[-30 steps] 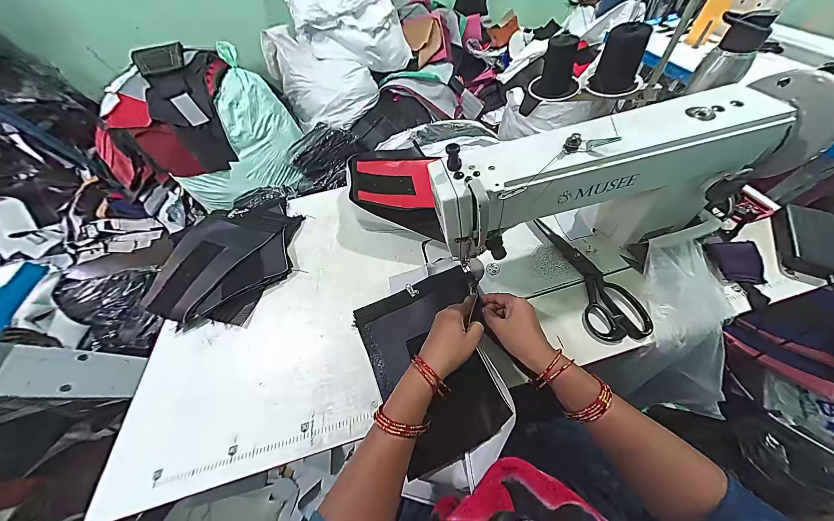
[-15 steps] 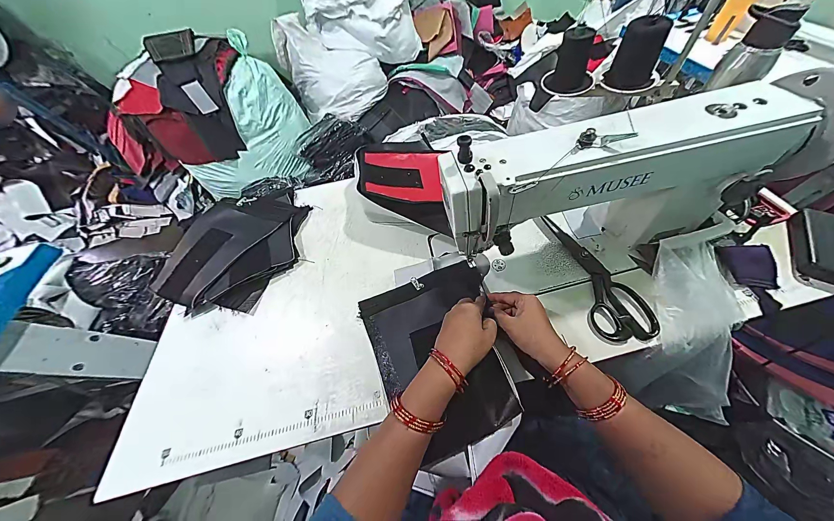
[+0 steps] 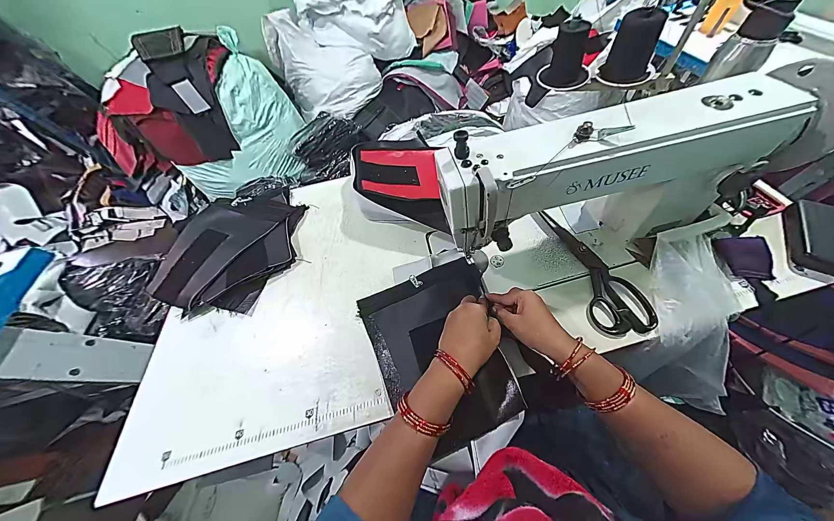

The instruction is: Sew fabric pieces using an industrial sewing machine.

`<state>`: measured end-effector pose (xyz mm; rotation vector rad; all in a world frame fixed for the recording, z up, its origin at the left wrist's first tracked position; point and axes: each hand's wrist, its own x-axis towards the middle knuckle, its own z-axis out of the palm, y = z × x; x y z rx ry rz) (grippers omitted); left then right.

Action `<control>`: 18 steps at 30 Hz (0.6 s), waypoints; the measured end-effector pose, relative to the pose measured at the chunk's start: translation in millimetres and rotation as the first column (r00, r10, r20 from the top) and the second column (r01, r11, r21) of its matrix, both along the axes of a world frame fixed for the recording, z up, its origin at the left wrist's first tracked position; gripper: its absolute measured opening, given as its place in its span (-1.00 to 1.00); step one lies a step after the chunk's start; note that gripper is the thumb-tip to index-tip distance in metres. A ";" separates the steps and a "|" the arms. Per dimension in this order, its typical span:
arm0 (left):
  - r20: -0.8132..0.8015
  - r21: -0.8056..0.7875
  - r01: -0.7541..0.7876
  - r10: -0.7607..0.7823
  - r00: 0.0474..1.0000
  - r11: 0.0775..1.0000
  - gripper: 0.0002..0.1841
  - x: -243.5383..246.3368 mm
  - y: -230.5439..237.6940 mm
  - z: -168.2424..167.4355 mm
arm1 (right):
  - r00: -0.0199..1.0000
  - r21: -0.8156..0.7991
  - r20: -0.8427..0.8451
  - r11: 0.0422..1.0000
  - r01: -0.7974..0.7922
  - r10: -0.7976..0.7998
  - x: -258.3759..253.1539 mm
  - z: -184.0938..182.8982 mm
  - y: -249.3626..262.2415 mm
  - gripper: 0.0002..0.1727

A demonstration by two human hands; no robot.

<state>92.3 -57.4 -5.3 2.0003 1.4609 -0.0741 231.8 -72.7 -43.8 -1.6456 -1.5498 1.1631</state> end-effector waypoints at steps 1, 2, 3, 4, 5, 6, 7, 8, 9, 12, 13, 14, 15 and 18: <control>-0.013 -0.003 0.004 -0.004 1.000 1.000 -0.63 0.7 -0.4 0.5 | 0.999 -0.004 0.029 1.000 -0.017 0.017 0.5 2.1 0.4 -0.62; -0.025 -0.004 0.005 -0.005 1.000 1.000 -0.63 1.4 -0.9 0.5 | 0.998 -0.012 0.058 0.999 -0.033 0.033 0.7 4.4 0.7 -0.62; -0.032 -0.004 0.006 -0.006 0.999 1.000 -0.62 1.8 -1.3 0.0 | 0.995 -0.023 0.085 0.999 -0.047 0.049 0.7 6.4 1.1 -0.62; -0.034 0.000 0.011 -0.011 0.999 1.000 -0.62 1.7 -1.9 -0.6 | 0.992 -0.030 0.107 0.998 -0.062 0.065 0.7 8.1 1.5 -0.61; -0.031 0.004 0.022 -0.022 0.999 1.000 -0.61 1.1 -2.9 -0.8 | 0.988 -0.039 0.128 0.996 -0.084 0.088 0.8 10.0 2.0 -0.61; -0.023 0.010 0.037 -0.037 0.999 0.999 -0.59 -0.2 -5.1 -0.7 | 0.982 -0.047 0.151 0.993 -0.104 0.110 0.4 12.0 2.6 -0.61; -0.011 0.018 0.053 -0.052 0.999 0.998 -0.57 -1.9 -8.1 -0.8 | 0.976 -0.057 0.173 0.991 -0.123 0.131 -0.5 14.0 3.1 -0.61; 0.017 0.033 0.060 -0.061 0.998 0.998 -0.55 -4.0 -10.9 -1.9 | 0.968 -0.065 0.200 0.988 -0.141 0.151 -1.6 16.0 3.6 -0.62; 0.055 0.048 0.061 -0.064 0.996 0.997 -0.55 -6.4 -13.4 -4.0 | 0.958 -0.074 0.230 0.985 -0.159 0.172 -3.2 18.3 3.8 -0.61; 0.152 0.089 0.064 -0.077 0.985 0.994 -0.62 -13.7 -19.6 -12.5 | 0.910 -0.119 0.347 0.973 -0.196 0.226 -11.7 25.2 1.9 -0.59; 0.172 0.103 0.074 -0.091 0.981 0.992 -0.64 -16.2 -21.3 -13.9 | 0.886 -0.130 0.397 0.970 -0.205 0.240 -15.4 25.9 0.9 -0.57; 0.194 0.119 0.092 -0.114 0.974 0.989 -0.67 -19.4 -22.6 -14.2 | 0.861 -0.135 0.443 0.968 -0.211 0.250 -19.4 25.7 -0.8 -0.56; 0.212 0.134 0.113 -0.140 0.967 0.984 -0.69 -23.5 -23.3 -13.2 | 0.832 -0.136 0.492 0.967 -0.216 0.255 -24.1 24.5 -3.1 -0.55; 0.315 0.268 0.104 -0.189 0.930 0.958 -0.72 -38.2 -15.7 -16.7 | 0.754 -0.097 0.614 0.970 -0.223 0.235 -36.8 17.5 -12.1 -0.53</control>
